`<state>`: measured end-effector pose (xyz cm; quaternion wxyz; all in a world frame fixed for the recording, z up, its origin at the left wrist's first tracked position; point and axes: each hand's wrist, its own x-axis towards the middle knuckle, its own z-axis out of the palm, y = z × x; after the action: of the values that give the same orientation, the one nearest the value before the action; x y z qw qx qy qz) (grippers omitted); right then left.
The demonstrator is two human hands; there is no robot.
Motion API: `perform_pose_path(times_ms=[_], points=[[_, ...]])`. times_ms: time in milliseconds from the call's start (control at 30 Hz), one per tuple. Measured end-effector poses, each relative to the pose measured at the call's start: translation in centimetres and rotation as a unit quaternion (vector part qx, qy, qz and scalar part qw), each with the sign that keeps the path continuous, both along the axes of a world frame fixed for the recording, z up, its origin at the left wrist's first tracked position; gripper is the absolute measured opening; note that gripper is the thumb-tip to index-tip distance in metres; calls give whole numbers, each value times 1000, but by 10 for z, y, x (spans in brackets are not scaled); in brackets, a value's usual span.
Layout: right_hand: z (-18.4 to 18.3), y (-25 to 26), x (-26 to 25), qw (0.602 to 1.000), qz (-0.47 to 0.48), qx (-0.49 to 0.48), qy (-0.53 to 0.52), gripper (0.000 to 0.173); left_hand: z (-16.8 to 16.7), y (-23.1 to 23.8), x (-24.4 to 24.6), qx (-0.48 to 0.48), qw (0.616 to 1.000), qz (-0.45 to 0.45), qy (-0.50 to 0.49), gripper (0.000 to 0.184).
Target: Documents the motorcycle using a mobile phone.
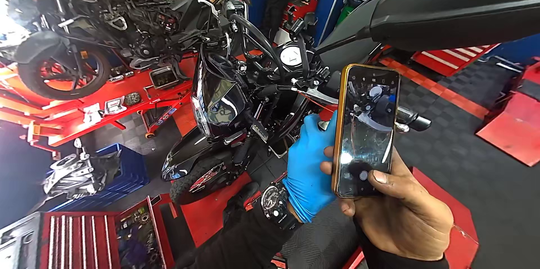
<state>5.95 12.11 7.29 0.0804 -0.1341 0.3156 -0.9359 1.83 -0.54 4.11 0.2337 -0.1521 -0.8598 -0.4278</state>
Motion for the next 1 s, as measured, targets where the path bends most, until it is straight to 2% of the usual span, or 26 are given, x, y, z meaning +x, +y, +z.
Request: perform_pose_path(times_ms=[200, 333, 400, 467, 533, 600, 633, 733, 767, 867, 1000], points=[[-1, 0, -2, 1000, 4, -9, -1, 57, 2, 1, -1, -12, 1000, 4, -20, 74], [-1, -1, -2, 1000, 1, -4, -1, 57, -44, 16, -18, 10, 995, 62, 82, 72], [-2, -2, -1, 1000, -4, -9, -6, 56, -21, 6, -8, 1, 999, 24, 24, 73], [-2, -1, -1, 1000, -1, -9, -4, 56, -20, 6, -11, 41, 996, 27, 78, 69], [-2, -2, -1, 1000, -3, -9, -5, 56, 1, 1, -3, 38, 999, 10, 12, 69], [-2, -1, 0, 1000, -1, -12, -5, 56, 8, 0, -1, 32, 999, 7, -11, 71], [-1, -1, 0, 1000, -1, -12, -5, 56, 1, 2, -3, 31, 999, 11, 0, 71], [-1, -1, 0, 1000, -5, -4, -2, 55, -48, 17, -19, 16, 996, 50, 72, 70], [-1, -1, 0, 1000, -8, -1, -4, 55, -48, 17, -19, 20, 996, 49, 73, 69], [-1, -2, 0, 1000, -6, -4, 0, 55, 2, 2, -3, 41, 999, 4, -3, 66], [-1, -2, 0, 1000, -12, 1, -6, 54, 7, 1, -2, 37, 999, 16, -2, 67]])
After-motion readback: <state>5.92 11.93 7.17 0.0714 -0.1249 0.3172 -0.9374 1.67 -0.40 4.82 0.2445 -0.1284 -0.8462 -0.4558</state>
